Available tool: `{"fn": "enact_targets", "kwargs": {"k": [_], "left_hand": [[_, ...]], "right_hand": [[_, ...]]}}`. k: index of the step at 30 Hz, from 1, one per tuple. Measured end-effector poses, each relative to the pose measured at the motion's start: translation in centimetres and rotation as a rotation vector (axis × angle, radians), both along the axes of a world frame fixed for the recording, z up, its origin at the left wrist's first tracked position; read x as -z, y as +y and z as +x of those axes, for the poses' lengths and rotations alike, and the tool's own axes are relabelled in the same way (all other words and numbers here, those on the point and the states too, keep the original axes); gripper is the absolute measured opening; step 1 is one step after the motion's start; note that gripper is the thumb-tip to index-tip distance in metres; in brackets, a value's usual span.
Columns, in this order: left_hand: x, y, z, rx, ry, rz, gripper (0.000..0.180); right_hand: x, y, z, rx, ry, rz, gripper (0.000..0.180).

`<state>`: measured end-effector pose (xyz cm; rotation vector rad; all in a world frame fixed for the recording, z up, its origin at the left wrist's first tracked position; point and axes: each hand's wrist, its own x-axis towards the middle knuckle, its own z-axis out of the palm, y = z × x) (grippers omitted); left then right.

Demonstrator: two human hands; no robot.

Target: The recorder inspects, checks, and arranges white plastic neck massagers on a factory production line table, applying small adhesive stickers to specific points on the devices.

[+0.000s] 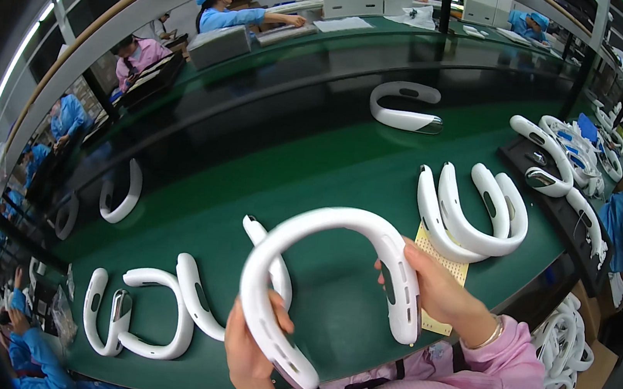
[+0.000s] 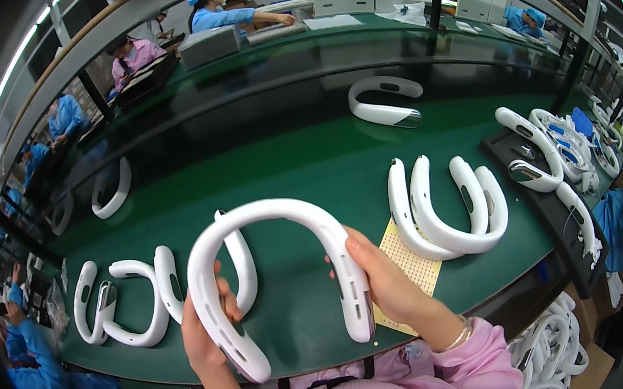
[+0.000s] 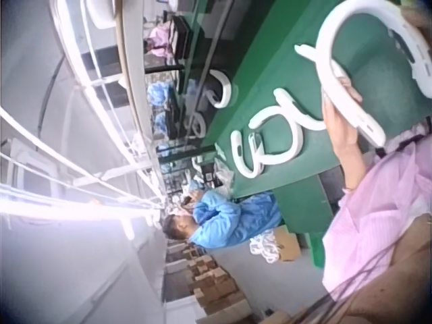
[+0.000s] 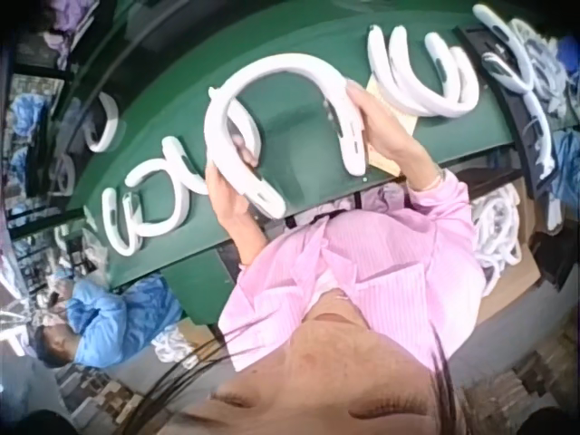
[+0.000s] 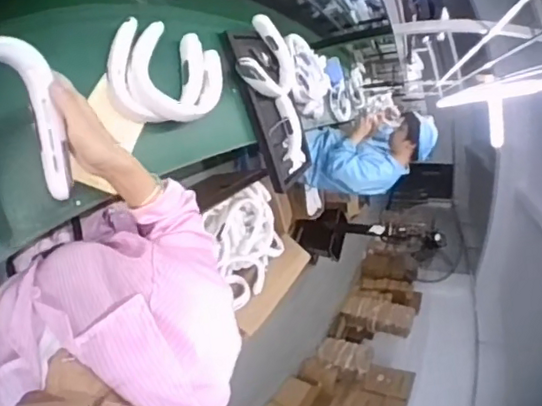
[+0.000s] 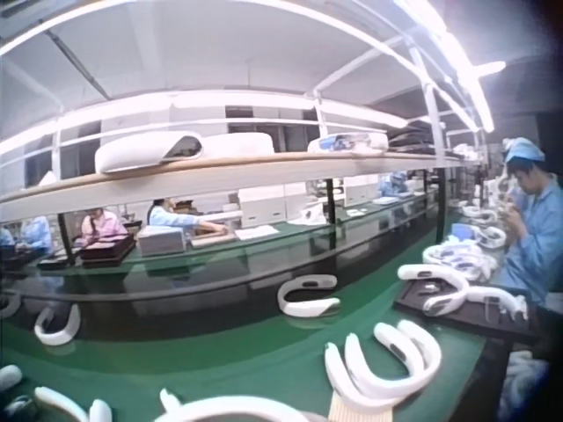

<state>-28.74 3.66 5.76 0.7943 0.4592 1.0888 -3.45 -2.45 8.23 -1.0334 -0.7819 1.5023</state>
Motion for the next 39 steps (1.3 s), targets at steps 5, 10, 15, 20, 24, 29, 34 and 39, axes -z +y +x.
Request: {"fn": "enact_targets", "kwargs": {"k": [5,10,15,20,24,29,34,39], "left_hand": [[1.0,1.1,3.3,-0.165,-0.033,-0.252,0.062],[3.2,1.4,4.6,0.042,-0.135,-0.376,0.055],[-1.9,0.3,6.0,-0.062,-0.042,-0.623,0.054],[-1.6,-0.6,3.2,0.066,0.038,-0.247,0.065],[-1.9,0.1,1.0,0.112,0.161,0.035,0.091],[-1.8,0.6,0.3,-0.067,0.461,0.503,0.09],[-1.6,1.0,2.5,-0.448,0.497,0.385,0.071],[-1.2,3.2,3.7,-0.299,0.265,-0.134,0.054]], "right_hand": [[-5.5,-0.5,-0.8,-0.204,0.131,0.119,0.06],[-7.6,0.3,-2.7,-0.198,-0.054,0.256,0.059],[-6.7,1.7,-2.0,0.086,-0.942,0.706,0.058],[-5.5,2.4,0.9,0.031,-1.094,1.066,0.05],[-2.7,3.0,2.5,0.192,-0.761,0.842,0.046],[-3.0,1.8,1.7,0.245,-0.454,0.448,0.045],[-3.3,2.6,2.2,-0.004,-0.446,0.296,0.041],[-2.9,3.6,1.5,-0.08,0.108,-0.064,0.047]]}}
